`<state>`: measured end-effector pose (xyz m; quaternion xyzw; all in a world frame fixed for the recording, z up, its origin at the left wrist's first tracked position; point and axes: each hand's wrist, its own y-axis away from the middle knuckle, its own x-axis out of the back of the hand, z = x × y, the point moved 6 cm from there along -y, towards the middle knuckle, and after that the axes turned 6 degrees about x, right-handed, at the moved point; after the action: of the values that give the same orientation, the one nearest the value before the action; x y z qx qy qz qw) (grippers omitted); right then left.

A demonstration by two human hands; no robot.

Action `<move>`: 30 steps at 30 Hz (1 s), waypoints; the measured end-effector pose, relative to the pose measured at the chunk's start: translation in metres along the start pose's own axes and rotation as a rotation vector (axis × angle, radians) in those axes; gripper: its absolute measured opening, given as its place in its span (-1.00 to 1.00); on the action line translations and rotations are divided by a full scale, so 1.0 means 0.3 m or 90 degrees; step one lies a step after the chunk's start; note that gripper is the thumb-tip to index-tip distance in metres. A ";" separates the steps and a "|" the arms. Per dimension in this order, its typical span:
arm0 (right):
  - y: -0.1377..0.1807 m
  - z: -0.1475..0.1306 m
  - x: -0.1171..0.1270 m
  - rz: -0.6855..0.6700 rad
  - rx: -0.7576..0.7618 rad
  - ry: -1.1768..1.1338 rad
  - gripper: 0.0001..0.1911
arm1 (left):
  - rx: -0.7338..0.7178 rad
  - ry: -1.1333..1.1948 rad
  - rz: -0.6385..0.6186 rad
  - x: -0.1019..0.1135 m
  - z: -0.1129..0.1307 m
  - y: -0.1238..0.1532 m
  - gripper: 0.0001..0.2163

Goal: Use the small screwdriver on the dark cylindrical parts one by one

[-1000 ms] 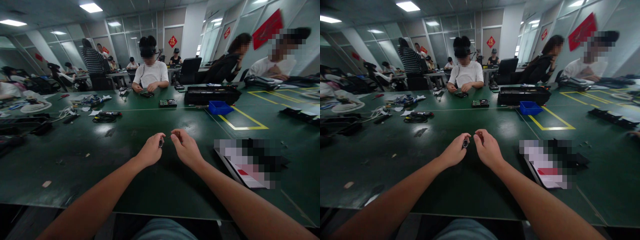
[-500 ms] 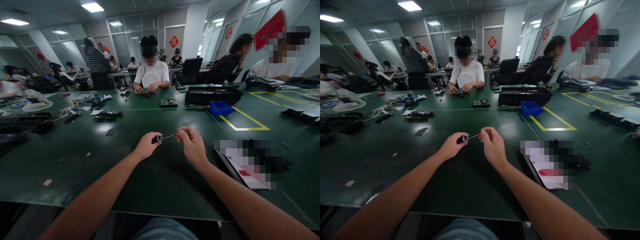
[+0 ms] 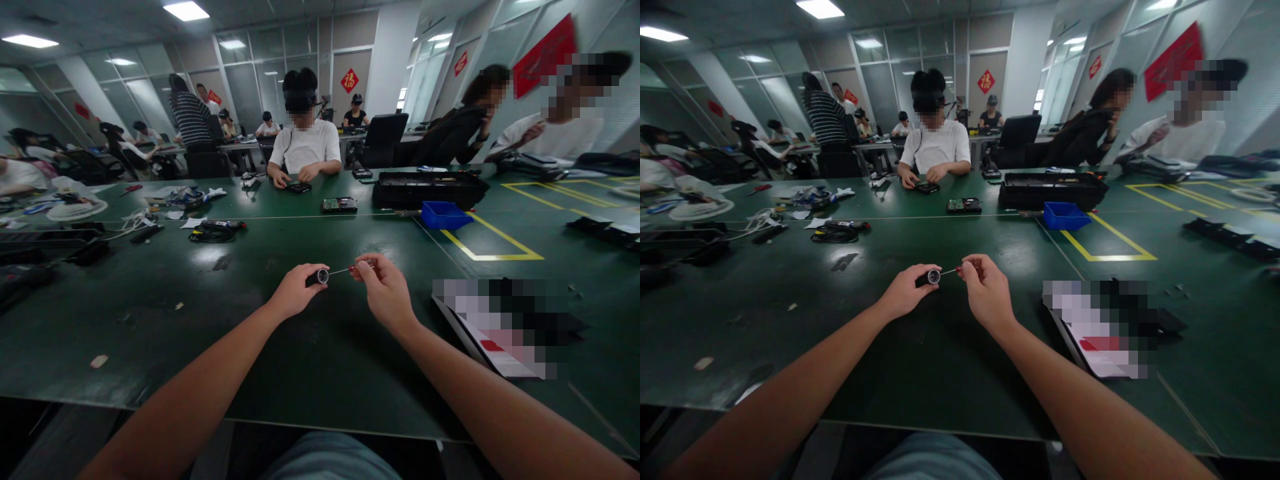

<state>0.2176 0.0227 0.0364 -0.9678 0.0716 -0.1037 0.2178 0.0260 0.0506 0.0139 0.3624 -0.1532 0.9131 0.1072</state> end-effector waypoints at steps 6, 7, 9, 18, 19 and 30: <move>-0.004 0.014 -0.003 -0.001 0.000 -0.018 -0.75 | -0.016 0.001 0.010 -0.005 -0.016 -0.005 -0.66; -0.004 0.013 -0.005 -0.007 0.003 -0.017 -0.75 | -0.018 0.000 0.009 -0.005 -0.017 -0.006 -0.66; -0.002 0.011 -0.009 -0.015 0.009 -0.012 -0.74 | -0.018 -0.002 0.005 -0.005 -0.016 -0.006 -0.66; 0.001 -0.050 0.010 -0.035 0.042 0.200 -0.57 | 0.019 -0.009 0.002 0.003 -0.027 0.001 -0.60; 0.001 -0.058 0.011 -0.035 0.051 0.220 -0.55 | 0.019 -0.010 0.000 0.003 -0.030 0.001 -0.60; 0.009 -0.046 -0.019 -0.125 0.083 0.233 -0.67 | 0.004 -0.026 -0.028 -0.003 -0.016 0.002 -0.64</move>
<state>0.2087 0.0158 0.0466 -0.9191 0.0082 -0.3025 0.2524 0.0235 0.0517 0.0098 0.3848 -0.1445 0.9033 0.1230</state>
